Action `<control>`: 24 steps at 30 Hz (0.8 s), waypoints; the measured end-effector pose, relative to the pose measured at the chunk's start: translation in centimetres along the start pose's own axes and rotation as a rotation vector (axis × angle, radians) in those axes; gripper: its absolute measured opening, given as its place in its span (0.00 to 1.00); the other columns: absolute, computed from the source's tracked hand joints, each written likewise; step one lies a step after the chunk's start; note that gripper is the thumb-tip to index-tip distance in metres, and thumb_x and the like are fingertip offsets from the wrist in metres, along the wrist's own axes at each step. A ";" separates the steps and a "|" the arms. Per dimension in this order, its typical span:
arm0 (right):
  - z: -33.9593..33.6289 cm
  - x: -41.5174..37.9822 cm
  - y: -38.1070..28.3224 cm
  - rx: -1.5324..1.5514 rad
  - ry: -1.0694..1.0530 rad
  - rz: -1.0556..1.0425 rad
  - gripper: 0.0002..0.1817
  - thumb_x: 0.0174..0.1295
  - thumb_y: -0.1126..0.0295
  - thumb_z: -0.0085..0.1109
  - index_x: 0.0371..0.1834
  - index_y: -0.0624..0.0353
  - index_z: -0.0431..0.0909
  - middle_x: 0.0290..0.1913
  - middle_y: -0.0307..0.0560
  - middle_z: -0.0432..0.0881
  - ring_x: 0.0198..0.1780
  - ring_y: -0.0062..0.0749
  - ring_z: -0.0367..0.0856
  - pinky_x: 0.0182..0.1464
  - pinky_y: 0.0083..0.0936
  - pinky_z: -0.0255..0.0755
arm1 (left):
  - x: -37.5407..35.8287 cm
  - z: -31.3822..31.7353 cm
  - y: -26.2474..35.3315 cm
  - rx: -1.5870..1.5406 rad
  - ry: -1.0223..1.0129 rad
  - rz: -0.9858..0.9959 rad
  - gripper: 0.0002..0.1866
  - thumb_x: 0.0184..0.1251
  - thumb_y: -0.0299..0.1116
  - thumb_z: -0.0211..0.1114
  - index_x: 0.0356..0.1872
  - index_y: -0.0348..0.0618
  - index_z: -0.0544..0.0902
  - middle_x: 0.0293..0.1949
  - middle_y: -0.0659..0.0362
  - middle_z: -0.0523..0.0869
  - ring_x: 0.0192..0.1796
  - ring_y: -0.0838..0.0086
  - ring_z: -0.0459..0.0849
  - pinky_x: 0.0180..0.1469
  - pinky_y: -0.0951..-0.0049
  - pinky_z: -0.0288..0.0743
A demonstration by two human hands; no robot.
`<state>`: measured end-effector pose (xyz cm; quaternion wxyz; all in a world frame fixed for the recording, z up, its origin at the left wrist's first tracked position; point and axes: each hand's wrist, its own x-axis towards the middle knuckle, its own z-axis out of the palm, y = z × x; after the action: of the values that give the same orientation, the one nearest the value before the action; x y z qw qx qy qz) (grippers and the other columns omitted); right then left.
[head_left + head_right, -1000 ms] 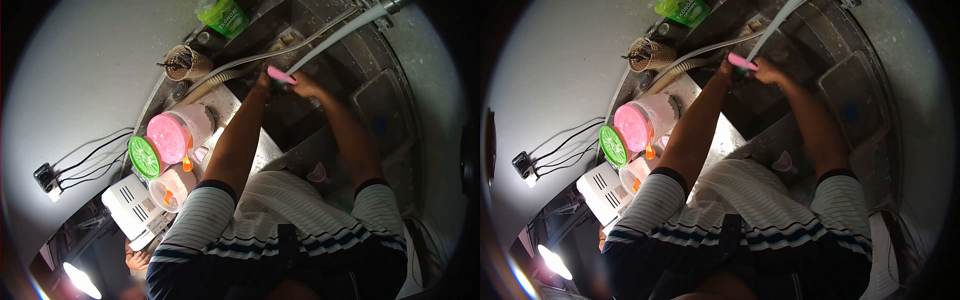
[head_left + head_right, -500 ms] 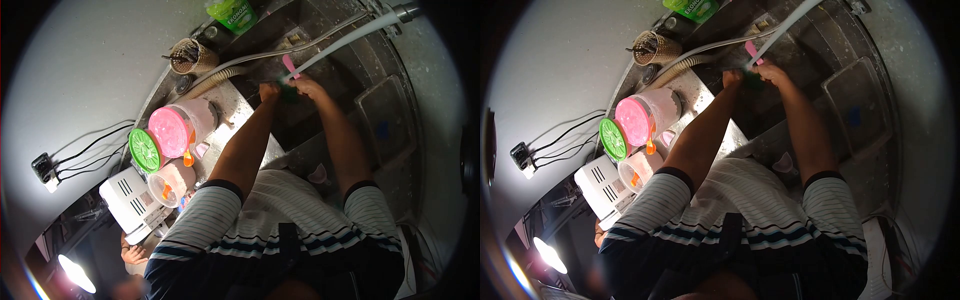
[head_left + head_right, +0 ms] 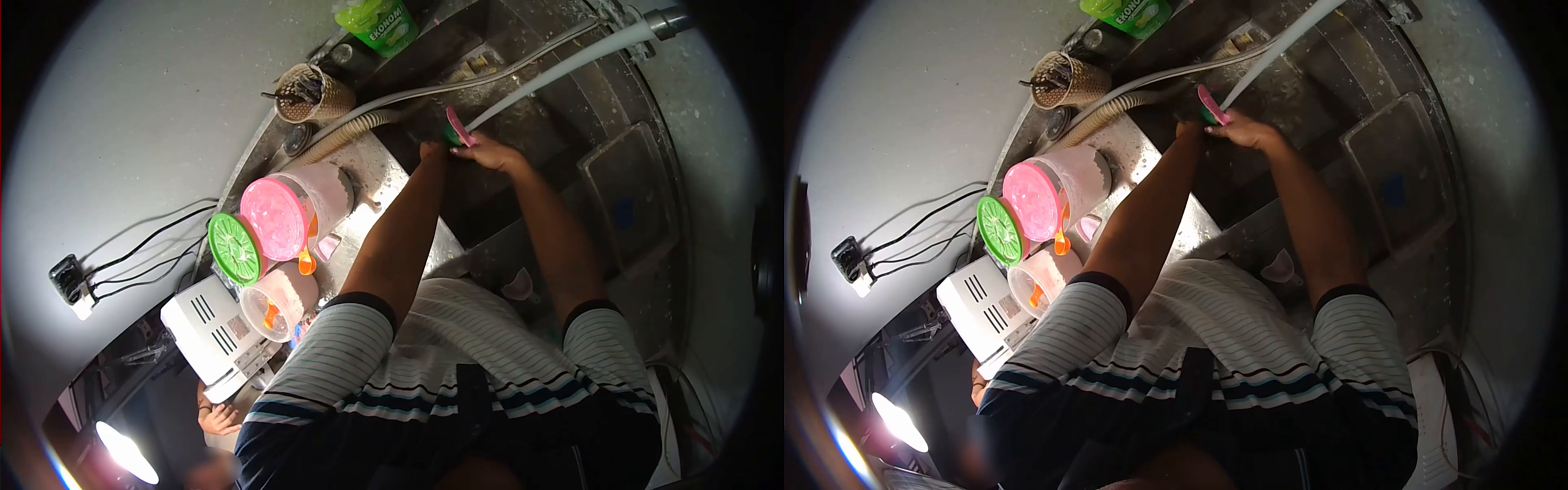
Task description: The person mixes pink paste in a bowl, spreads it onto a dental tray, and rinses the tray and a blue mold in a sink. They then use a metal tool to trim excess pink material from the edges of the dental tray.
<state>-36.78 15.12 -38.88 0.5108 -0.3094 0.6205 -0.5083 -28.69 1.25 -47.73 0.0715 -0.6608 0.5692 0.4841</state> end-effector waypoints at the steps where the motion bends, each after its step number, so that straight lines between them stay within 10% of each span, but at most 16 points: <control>1: 0.8 0.5 1.1 0.034 0.213 0.119 0.23 0.68 0.48 0.58 0.53 0.56 0.79 0.48 0.46 0.81 0.58 0.30 0.74 0.54 0.35 0.71 | -1.0 0.1 0.2 -0.134 -0.082 0.000 0.14 0.66 0.37 0.55 0.45 0.41 0.84 0.44 0.48 0.87 0.46 0.61 0.87 0.45 0.63 0.80; 5: 1.0 0.8 -2.6 0.256 0.495 0.615 0.20 0.70 0.50 0.56 0.49 0.55 0.80 0.41 0.41 0.81 0.46 0.23 0.77 0.45 0.29 0.71 | -3.8 1.2 -0.1 -0.732 -0.672 0.135 0.17 0.68 0.45 0.57 0.43 0.42 0.83 0.40 0.52 0.87 0.43 0.62 0.86 0.46 0.63 0.79; 8: 2.7 0.2 -2.3 0.568 0.290 0.027 0.12 0.70 0.54 0.54 0.45 0.47 0.80 0.32 0.32 0.78 0.26 0.17 0.71 0.27 0.23 0.65 | -2.7 -0.9 1.6 -0.796 -1.037 0.129 0.19 0.69 0.51 0.58 0.42 0.44 0.82 0.37 0.56 0.86 0.41 0.63 0.86 0.48 0.63 0.79; 9: 2.3 -0.3 0.1 0.277 0.071 0.161 0.16 0.69 0.52 0.55 0.52 0.47 0.79 0.43 0.39 0.81 0.43 0.25 0.77 0.45 0.31 0.72 | -2.7 -0.7 2.4 -0.803 -1.042 0.129 0.19 0.69 0.51 0.58 0.42 0.44 0.82 0.37 0.56 0.86 0.41 0.63 0.86 0.48 0.63 0.79; 14: 0.6 -4.0 -1.3 -0.487 -0.078 -0.191 0.24 0.61 0.53 0.63 0.57 0.51 0.76 0.54 0.52 0.81 0.58 0.41 0.78 0.60 0.38 0.69 | -6.0 -4.8 6.7 -0.668 -1.024 0.012 0.17 0.62 0.43 0.65 0.42 0.40 0.84 0.38 0.52 0.87 0.43 0.62 0.86 0.50 0.60 0.81; 16: -0.6 -5.0 -2.3 -1.378 0.070 -0.555 0.25 0.57 0.62 0.64 0.59 0.53 0.73 0.61 0.55 0.77 0.62 0.49 0.76 0.62 0.39 0.69 | -6.8 -5.0 7.4 -0.329 -1.050 -0.056 0.16 0.60 0.41 0.64 0.42 0.39 0.83 0.38 0.52 0.86 0.40 0.62 0.86 0.49 0.62 0.80; 17: -0.6 -4.2 -2.8 -1.384 0.068 -0.557 0.25 0.57 0.62 0.64 0.59 0.53 0.73 0.61 0.55 0.77 0.62 0.49 0.76 0.62 0.39 0.69 | -7.3 -5.1 7.9 -0.334 -1.052 -0.051 0.16 0.60 0.41 0.64 0.42 0.39 0.83 0.38 0.52 0.86 0.40 0.62 0.86 0.49 0.62 0.80; 19: 0.2 -2.4 -3.7 -0.841 -0.434 0.336 0.21 0.55 0.69 0.58 0.54 0.54 0.75 0.57 0.55 0.80 0.60 0.53 0.77 0.59 0.41 0.71 | -8.5 -5.2 8.1 -0.535 -1.007 -0.134 0.16 0.56 0.41 0.63 0.37 0.39 0.83 0.35 0.53 0.86 0.36 0.63 0.85 0.47 0.63 0.80; 24: -1.5 -3.6 -0.8 -0.604 -0.169 0.009 0.14 0.54 0.78 0.51 0.43 0.59 0.79 0.39 0.54 0.84 0.41 0.47 0.84 0.44 0.36 0.77 | -2.3 -3.2 4.8 -0.417 -0.840 0.068 0.15 0.54 0.43 0.61 0.33 0.40 0.83 0.33 0.55 0.84 0.33 0.64 0.82 0.43 0.65 0.77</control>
<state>-37.28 18.58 -37.07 0.4476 -0.4856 0.7001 -0.2714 -30.56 -0.85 -42.24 0.1454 -0.3889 0.4028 0.8157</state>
